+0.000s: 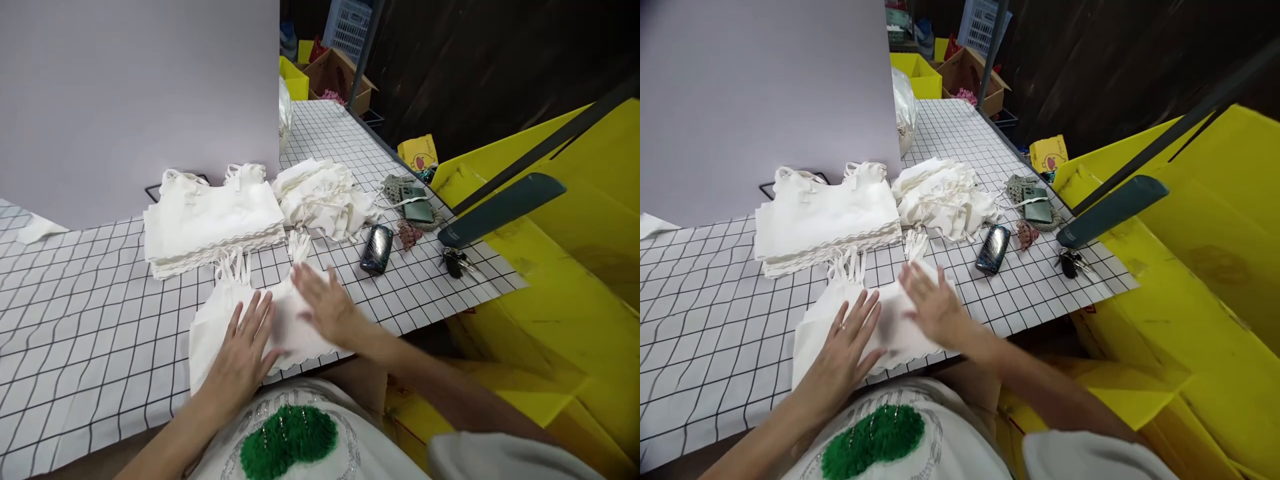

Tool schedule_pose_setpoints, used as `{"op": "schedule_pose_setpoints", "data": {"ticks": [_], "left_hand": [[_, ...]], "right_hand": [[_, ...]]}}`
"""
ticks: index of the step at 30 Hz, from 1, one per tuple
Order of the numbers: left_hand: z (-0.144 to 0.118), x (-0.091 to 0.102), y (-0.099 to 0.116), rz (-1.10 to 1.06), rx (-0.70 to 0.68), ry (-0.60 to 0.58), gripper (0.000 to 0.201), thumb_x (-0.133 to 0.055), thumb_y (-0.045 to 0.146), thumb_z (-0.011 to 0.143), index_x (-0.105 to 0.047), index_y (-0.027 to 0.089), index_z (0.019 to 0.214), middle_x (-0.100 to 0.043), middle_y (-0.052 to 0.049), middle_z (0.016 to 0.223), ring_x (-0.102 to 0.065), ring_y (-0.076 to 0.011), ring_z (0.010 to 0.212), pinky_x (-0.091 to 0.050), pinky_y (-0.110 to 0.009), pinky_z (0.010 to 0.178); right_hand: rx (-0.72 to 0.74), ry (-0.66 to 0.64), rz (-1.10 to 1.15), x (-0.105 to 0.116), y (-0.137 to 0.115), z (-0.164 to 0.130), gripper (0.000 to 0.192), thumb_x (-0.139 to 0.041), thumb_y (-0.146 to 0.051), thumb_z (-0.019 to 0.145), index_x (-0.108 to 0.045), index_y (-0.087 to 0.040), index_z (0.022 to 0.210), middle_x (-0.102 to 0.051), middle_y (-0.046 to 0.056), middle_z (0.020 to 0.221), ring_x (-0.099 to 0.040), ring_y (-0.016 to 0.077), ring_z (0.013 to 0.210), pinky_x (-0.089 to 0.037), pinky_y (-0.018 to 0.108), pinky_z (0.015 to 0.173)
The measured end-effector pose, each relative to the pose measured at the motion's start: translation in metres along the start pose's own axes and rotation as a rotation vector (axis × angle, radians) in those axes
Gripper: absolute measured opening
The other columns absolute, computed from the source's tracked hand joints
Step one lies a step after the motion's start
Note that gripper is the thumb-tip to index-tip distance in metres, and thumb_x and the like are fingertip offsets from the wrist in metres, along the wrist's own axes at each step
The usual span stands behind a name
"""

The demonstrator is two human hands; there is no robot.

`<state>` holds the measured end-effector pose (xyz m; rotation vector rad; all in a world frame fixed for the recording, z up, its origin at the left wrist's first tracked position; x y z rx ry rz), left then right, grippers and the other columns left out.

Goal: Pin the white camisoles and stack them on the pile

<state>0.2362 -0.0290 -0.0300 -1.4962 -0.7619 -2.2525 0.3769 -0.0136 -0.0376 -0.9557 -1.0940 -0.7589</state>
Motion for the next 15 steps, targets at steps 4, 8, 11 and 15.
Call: {"op": "schedule_pose_setpoints", "data": {"ticks": [4, 8, 11, 15], "left_hand": [[-0.042, -0.003, -0.013, 0.221, -0.006, -0.003, 0.088, -0.048, 0.061, 0.096, -0.014, 0.014, 0.163, -0.034, -0.017, 0.163, -0.030, -0.0338, 0.151, -0.024, -0.050, 0.124], [-0.053, -0.001, -0.033, 0.258, -0.021, 0.053, 0.080, -0.047, 0.056, 0.098, -0.018, 0.018, 0.162, -0.033, -0.014, 0.163, -0.027, -0.0322, 0.152, -0.017, -0.050, 0.126], [-0.043, 0.008, -0.044, 0.175, 0.045, 0.078, 0.069, -0.043, 0.042, 0.102, -0.015, 0.023, 0.163, -0.033, -0.011, 0.164, -0.024, -0.0302, 0.154, -0.020, -0.054, 0.125], [-0.024, 0.032, -0.052, 0.043, 0.127, 0.146, 0.067, -0.043, 0.037, 0.103, -0.013, 0.031, 0.163, -0.032, -0.007, 0.164, -0.023, -0.0303, 0.154, -0.024, -0.060, 0.122]], "right_hand": [[-0.123, -0.101, -0.058, -0.028, 0.004, -0.065, 0.092, -0.044, -0.068, 0.095, -0.014, -0.013, 0.162, -0.022, 0.022, 0.164, -0.022, 0.0375, 0.153, -0.027, 0.070, 0.117], [-0.198, 0.023, -0.029, 0.007, 0.061, -0.069, 0.077, -0.045, -0.062, 0.098, -0.031, -0.016, 0.158, -0.038, 0.022, 0.158, -0.035, 0.0400, 0.147, -0.039, 0.069, 0.110], [-0.204, 0.271, 0.076, 0.058, 0.096, -0.029, 0.043, -0.042, -0.039, 0.104, -0.058, -0.017, 0.138, -0.065, 0.018, 0.131, -0.060, 0.0300, 0.125, -0.054, 0.051, 0.100], [-0.256, 0.320, 0.038, 0.084, 0.131, 0.053, 0.020, -0.053, -0.017, 0.095, -0.071, -0.014, 0.101, -0.072, 0.015, 0.101, -0.065, 0.0262, 0.102, -0.054, 0.047, 0.094]]}}
Point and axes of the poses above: each hand's wrist, its own z-axis towards the middle knuckle, its own x-axis out of the back of the hand, y = z × x, the point moved 10 cm from there along z, towards the middle knuckle
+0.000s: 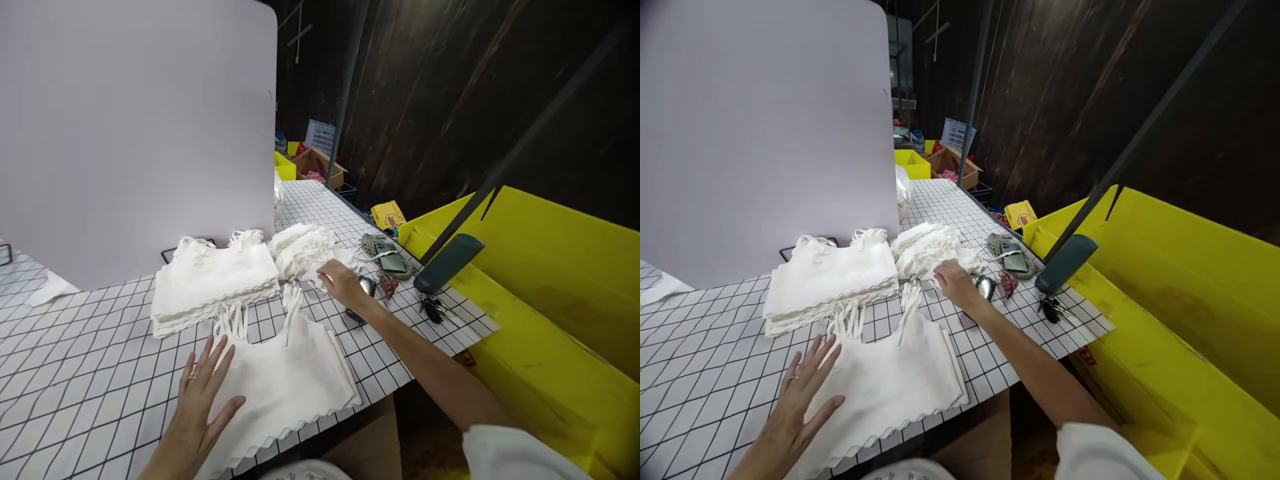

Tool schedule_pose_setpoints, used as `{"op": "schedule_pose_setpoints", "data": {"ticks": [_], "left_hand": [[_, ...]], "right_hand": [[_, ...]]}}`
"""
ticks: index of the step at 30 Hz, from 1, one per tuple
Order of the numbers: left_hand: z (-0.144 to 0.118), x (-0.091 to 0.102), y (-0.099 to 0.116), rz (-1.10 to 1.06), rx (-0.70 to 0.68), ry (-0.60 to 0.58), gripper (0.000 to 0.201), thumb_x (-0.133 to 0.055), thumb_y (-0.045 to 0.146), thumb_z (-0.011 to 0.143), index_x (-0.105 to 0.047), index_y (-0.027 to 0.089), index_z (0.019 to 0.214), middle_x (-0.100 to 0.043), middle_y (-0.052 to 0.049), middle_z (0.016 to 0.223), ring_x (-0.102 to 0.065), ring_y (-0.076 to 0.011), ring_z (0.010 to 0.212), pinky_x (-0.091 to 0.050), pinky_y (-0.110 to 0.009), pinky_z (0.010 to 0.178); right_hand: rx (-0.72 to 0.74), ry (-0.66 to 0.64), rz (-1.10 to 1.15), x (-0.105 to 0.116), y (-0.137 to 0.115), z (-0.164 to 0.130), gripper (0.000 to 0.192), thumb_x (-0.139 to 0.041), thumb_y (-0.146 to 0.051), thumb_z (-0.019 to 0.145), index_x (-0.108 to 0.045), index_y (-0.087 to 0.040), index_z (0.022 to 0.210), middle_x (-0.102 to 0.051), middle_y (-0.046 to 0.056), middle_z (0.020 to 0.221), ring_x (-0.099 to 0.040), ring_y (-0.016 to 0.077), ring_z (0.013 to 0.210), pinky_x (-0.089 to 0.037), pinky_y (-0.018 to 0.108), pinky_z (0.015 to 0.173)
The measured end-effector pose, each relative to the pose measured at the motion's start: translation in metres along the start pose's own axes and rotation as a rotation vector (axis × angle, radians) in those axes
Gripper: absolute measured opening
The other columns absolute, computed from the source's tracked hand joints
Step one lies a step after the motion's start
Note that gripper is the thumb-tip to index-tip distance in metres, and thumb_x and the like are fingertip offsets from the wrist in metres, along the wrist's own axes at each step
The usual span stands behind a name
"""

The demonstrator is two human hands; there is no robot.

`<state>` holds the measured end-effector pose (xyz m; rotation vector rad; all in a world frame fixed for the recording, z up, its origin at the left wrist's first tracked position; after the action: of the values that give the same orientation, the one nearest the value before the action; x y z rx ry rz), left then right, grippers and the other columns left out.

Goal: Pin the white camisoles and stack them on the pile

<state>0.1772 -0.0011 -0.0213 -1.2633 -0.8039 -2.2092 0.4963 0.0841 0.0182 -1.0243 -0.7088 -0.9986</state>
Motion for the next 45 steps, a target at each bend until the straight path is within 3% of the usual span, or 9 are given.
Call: {"op": "schedule_pose_setpoints", "data": {"ticks": [6, 10, 13, 19, 25, 30, 33, 40, 45], "left_hand": [[-0.003, 0.033, -0.029, -0.126, 0.079, 0.090, 0.058, -0.050, 0.039, 0.100, -0.034, 0.041, 0.156, -0.050, -0.002, 0.154, -0.045, -0.0311, 0.144, -0.049, -0.053, 0.110], [-0.013, 0.047, -0.074, -0.260, 0.355, 0.102, 0.046, -0.057, 0.050, 0.094, -0.059, 0.042, 0.139, -0.065, -0.001, 0.140, -0.057, -0.0345, 0.132, -0.064, -0.029, 0.059], [0.009, 0.057, -0.084, -0.349, 0.419, 0.152, 0.042, -0.060, 0.055, 0.091, -0.068, 0.039, 0.129, -0.070, -0.001, 0.132, -0.061, -0.0351, 0.128, -0.063, -0.028, 0.058], [0.106, 0.052, -0.052, -0.605, 0.285, 0.042, 0.048, -0.063, 0.059, 0.086, -0.074, 0.028, 0.121, -0.072, -0.007, 0.127, -0.068, -0.0323, 0.117, -0.062, -0.043, 0.090], [0.172, 0.030, -0.002, -0.978, 0.238, -0.077, 0.051, -0.071, 0.051, 0.084, -0.070, 0.021, 0.125, -0.068, -0.013, 0.133, -0.066, -0.0320, 0.120, -0.057, -0.049, 0.101], [0.217, 0.036, 0.022, -1.024, 0.230, 0.078, 0.093, -0.086, 0.047, 0.071, -0.043, 0.026, 0.151, -0.034, -0.017, 0.162, -0.043, -0.0370, 0.143, -0.048, -0.051, 0.107], [0.233, 0.031, 0.035, -1.153, 0.263, 0.064, 0.097, -0.091, 0.046, 0.061, -0.051, 0.017, 0.145, -0.051, -0.022, 0.150, -0.054, -0.0379, 0.133, -0.052, -0.047, 0.100], [0.183, 0.043, 0.013, -1.525, 0.580, 0.130, 0.048, -0.089, 0.050, 0.056, -0.071, 0.014, 0.083, -0.071, -0.004, 0.068, -0.064, -0.0171, 0.060, -0.049, -0.026, 0.056], [0.128, 0.061, -0.023, -1.454, 0.746, 0.181, 0.040, -0.085, 0.046, 0.059, -0.066, 0.015, 0.076, -0.065, 0.001, 0.061, -0.057, -0.0120, 0.053, -0.045, -0.022, 0.051]], "right_hand": [[-0.145, 0.077, 0.045, 0.012, 0.037, 0.086, 0.019, -0.058, -0.012, 0.084, -0.068, -0.013, 0.069, -0.069, 0.008, 0.071, -0.063, 0.0199, 0.072, -0.056, 0.040, 0.079], [-0.207, 0.289, 0.147, 0.096, 0.057, 0.136, 0.022, -0.054, -0.017, 0.085, -0.073, -0.011, 0.077, -0.070, 0.008, 0.071, -0.062, 0.0174, 0.064, -0.054, 0.030, 0.065], [-0.188, 0.413, 0.229, 0.168, 0.045, 0.172, 0.026, -0.052, -0.023, 0.087, -0.075, -0.011, 0.086, -0.069, 0.005, 0.066, -0.061, 0.0149, 0.054, -0.054, 0.027, 0.057], [0.072, 0.702, 0.758, 0.290, -0.017, 0.205, 0.019, -0.060, -0.027, 0.089, -0.072, -0.015, 0.099, -0.075, 0.005, 0.082, -0.074, 0.0155, 0.075, -0.061, 0.026, 0.065], [0.238, 0.588, 0.719, 0.340, -0.091, 0.202, 0.024, -0.072, -0.040, 0.087, -0.070, -0.016, 0.093, -0.073, 0.004, 0.082, -0.075, 0.0192, 0.084, -0.062, 0.030, 0.069], [0.384, 0.516, 0.768, 0.345, -0.175, 0.172, 0.029, -0.059, -0.052, 0.096, -0.067, -0.025, 0.101, -0.073, 0.002, 0.104, -0.070, 0.0183, 0.108, -0.060, 0.033, 0.089], [0.416, 0.481, 0.810, 0.346, -0.200, 0.170, 0.024, -0.058, -0.051, 0.096, -0.064, -0.028, 0.100, -0.073, 0.000, 0.112, -0.069, 0.0172, 0.111, -0.060, 0.032, 0.093], [0.326, 0.516, 0.820, 0.323, -0.138, 0.152, 0.011, -0.065, -0.031, 0.091, -0.070, -0.022, 0.095, -0.074, 0.005, 0.102, -0.073, 0.0228, 0.101, -0.062, 0.040, 0.087], [0.374, 0.401, 0.568, 0.241, -0.167, 0.032, 0.029, -0.075, -0.019, 0.082, -0.075, -0.027, 0.110, -0.072, 0.005, 0.110, -0.072, 0.0208, 0.090, -0.064, 0.036, 0.074]]}}
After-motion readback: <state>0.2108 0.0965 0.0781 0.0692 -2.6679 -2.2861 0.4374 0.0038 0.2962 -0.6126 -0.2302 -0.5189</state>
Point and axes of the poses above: each hand's wrist, its own z-axis towards the middle knuckle, its own x-axis out of the back of the hand, y = z × x, the point moved 10 cm from there along z, towards the middle knuckle
